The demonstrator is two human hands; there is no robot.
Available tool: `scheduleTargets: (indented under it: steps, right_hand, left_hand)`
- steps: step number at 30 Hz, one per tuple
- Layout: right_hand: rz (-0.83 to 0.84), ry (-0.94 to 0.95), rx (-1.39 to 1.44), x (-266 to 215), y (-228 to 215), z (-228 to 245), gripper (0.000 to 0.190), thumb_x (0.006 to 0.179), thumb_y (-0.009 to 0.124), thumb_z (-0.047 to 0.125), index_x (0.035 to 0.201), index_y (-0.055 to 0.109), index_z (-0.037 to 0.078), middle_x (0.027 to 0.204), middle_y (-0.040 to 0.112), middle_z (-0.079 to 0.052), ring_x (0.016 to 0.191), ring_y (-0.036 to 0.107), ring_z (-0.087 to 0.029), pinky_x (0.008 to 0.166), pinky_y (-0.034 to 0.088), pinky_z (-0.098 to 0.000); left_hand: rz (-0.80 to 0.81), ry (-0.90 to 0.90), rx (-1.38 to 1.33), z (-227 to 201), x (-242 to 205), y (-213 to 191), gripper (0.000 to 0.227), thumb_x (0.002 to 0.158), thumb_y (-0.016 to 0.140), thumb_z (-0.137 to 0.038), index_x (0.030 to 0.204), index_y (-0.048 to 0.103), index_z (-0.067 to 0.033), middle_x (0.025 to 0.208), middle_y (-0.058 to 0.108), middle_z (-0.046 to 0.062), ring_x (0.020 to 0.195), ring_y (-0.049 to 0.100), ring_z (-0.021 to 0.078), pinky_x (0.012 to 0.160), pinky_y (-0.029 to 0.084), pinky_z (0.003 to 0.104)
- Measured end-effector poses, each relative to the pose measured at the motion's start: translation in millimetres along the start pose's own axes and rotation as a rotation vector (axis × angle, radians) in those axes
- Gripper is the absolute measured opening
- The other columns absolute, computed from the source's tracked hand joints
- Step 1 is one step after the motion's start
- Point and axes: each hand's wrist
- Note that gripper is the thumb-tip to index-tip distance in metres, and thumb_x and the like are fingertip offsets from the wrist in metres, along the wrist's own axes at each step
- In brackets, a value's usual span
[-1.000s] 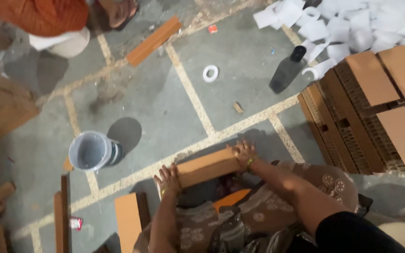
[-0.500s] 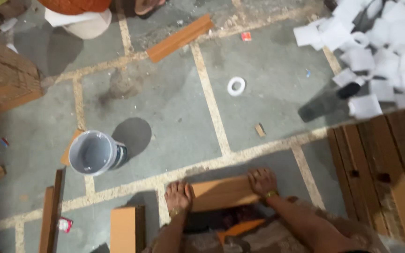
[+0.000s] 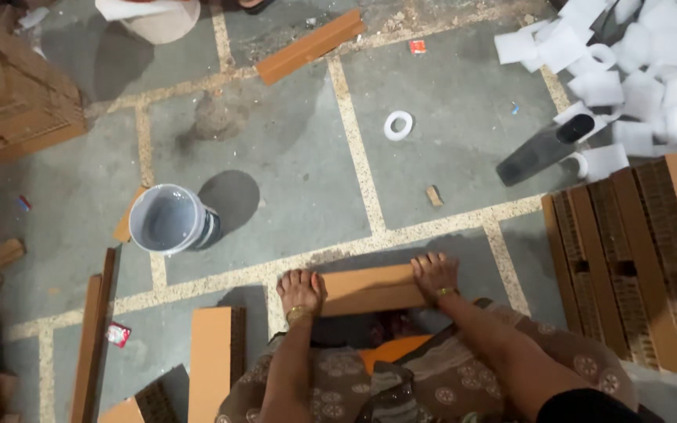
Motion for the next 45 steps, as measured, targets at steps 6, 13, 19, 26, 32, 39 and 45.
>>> scheduleTargets:
  steps: [6,13,19,26,32,39,45]
  right_hand:
    - [-0.667,-0.530,-0.057,0,32,57,0.024,0.091,0.056,0.019,0.104,0.073,0.007,0.093,0.067,-0.011,0.089,0.063,-0.028,0.104,0.044,-0.0596]
    - [-0.496,-0.537,0.262,3,44,80,0.018,0.087,0.063,0.024,0.099,0.069,0.011,0.102,0.071,-0.008,0.090,0.063,-0.028,0.085,0.044,-0.0489]
    - [-0.344,-0.405,0.276,4,40,83,0.026,0.087,0.059,0.027,0.105,0.069,0.011,0.102,0.070,-0.007,0.096,0.063,-0.027,0.091,0.044,-0.0474]
    - [-0.586,-0.476,0.196,0,35,86,0.025,0.091,0.059,0.026,0.107,0.072,0.012,0.106,0.071,-0.007,0.097,0.062,-0.027,0.094,0.043,-0.0484]
    - [-0.150,0.042,0.191,-8,-6,16,0.040,0.096,0.051,0.040,0.124,0.071,0.018,0.121,0.071,-0.010,0.104,0.068,-0.031,0.097,0.050,-0.0513]
    - [-0.192,0.392,0.441,-7,9,-12,0.050,0.103,0.046,0.052,0.132,0.064,0.015,0.134,0.064,-0.014,0.119,0.061,-0.037,0.100,0.050,-0.0453]
    - [-0.054,0.580,0.538,-5,16,-13,0.048,0.099,0.044,0.053,0.124,0.068,0.020,0.137,0.064,-0.009,0.118,0.062,-0.036,0.099,0.050,-0.0450]
  left_hand:
    - [0.403,0.414,0.016,-66,2,35,0.039,0.101,0.038,-0.023,0.131,0.058,-0.0095,0.137,0.057,0.012,0.129,0.048,0.0306,0.118,0.019,0.071]
    - [0.115,0.297,-0.261,-112,7,55,0.032,0.095,0.051,-0.030,0.118,0.065,-0.0120,0.115,0.066,0.012,0.110,0.056,0.0313,0.105,0.037,0.049]
    - [0.264,0.289,-0.241,-113,11,40,0.035,0.093,0.051,-0.031,0.119,0.063,-0.0114,0.116,0.064,0.013,0.112,0.054,0.0310,0.105,0.034,0.049]
    - [0.391,0.253,-0.151,-115,13,42,0.041,0.099,0.043,-0.035,0.129,0.060,-0.0126,0.128,0.061,0.013,0.118,0.052,0.0292,0.105,0.034,0.048]
    - [0.326,-0.210,-0.065,-20,7,13,0.042,0.102,0.039,-0.039,0.118,0.072,-0.0179,0.121,0.071,0.011,0.117,0.065,0.0269,0.112,0.048,0.045]
    - [-0.034,-0.584,-0.241,11,6,16,0.046,0.105,0.038,-0.045,0.117,0.070,-0.0138,0.106,0.073,0.017,0.092,0.070,0.0387,0.082,0.055,0.052]
    - [-0.021,-0.597,-0.273,10,10,15,0.047,0.103,0.035,-0.046,0.111,0.070,-0.0147,0.108,0.072,0.016,0.095,0.069,0.0401,0.082,0.054,0.054]
Point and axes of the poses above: each hand's wrist, its own x-axis towards the middle knuckle, its own y-axis out of the palm, z = x × y
